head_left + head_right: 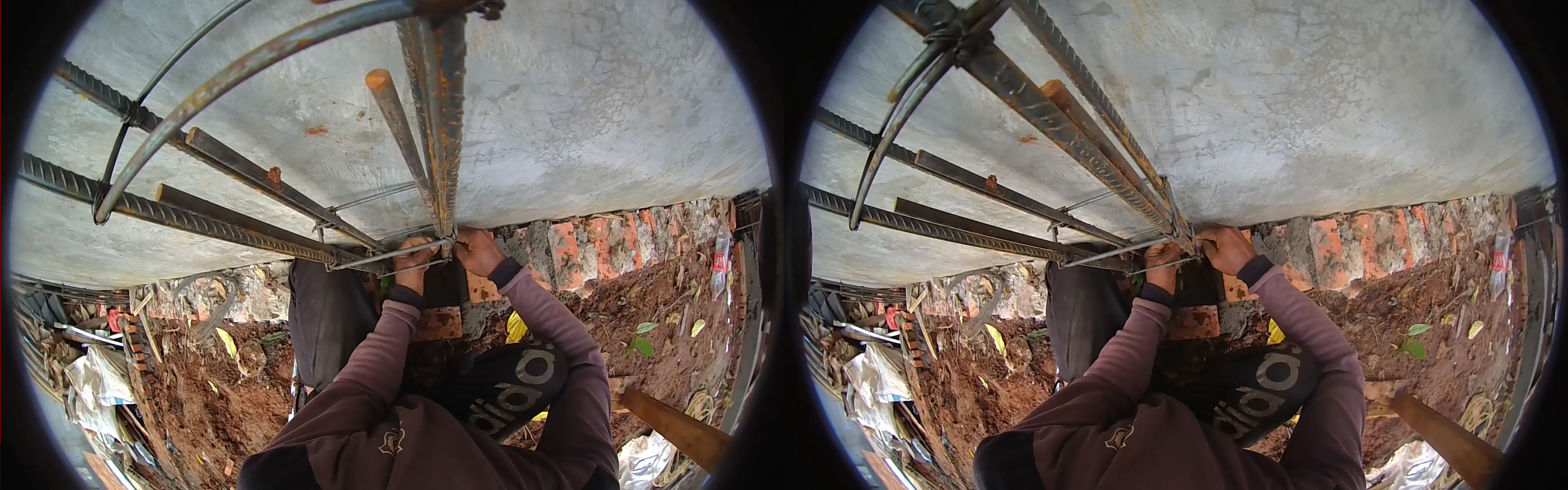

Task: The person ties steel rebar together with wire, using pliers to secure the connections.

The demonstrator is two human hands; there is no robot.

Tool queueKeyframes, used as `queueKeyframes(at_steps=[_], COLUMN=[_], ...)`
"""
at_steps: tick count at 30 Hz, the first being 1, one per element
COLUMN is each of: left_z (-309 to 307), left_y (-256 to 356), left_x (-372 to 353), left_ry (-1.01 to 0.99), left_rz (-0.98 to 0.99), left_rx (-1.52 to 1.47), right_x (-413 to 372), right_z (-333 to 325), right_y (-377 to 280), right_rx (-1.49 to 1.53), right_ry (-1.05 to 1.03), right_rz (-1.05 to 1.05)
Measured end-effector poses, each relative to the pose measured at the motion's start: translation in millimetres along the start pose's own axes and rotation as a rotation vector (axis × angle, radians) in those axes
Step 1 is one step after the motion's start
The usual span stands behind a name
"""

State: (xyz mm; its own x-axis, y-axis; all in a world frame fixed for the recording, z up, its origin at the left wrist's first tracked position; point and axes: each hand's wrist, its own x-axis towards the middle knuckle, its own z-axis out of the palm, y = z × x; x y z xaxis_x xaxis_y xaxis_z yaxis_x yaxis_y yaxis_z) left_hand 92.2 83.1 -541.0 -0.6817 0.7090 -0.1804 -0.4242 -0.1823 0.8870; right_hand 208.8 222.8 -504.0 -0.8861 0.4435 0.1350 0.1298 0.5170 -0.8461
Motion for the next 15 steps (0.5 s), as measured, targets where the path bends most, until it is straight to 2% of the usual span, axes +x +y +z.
queueKeyframes(at_steps=[1, 4, 7, 9, 11, 15], left_z=[1, -5, -13, -4, -4, -12], left_y=[1, -4, -32, -28, -27, -26], left_x=[-1, 9, 15, 5, 5, 7], left_ry=[0.010, -0.123, -0.108, -0.069, -0.092, -0.183], left_rz=[-0.073, -0.124, -0.089, -0.183, -0.303, -0.358], left_rx=[0.000, 0.068, -0.045, -0.240, -0.398, -0.392], right_x=[0, -2, -2, 1, -1, -4], right_z=[-2, -15, -16, -14, -15, -16], right_y=[-2, -24, -15, -9, -9, -12], right_rx=[-0.020, -0.072, -0.149, -0.268, -0.391, -0.517], right_ry=[-0.002, -0.007, -0.039, -0.093, -0.138, -0.214], right_rz=[0.026, 0.073, -0.006, -0.104, -0.095, -0.027])
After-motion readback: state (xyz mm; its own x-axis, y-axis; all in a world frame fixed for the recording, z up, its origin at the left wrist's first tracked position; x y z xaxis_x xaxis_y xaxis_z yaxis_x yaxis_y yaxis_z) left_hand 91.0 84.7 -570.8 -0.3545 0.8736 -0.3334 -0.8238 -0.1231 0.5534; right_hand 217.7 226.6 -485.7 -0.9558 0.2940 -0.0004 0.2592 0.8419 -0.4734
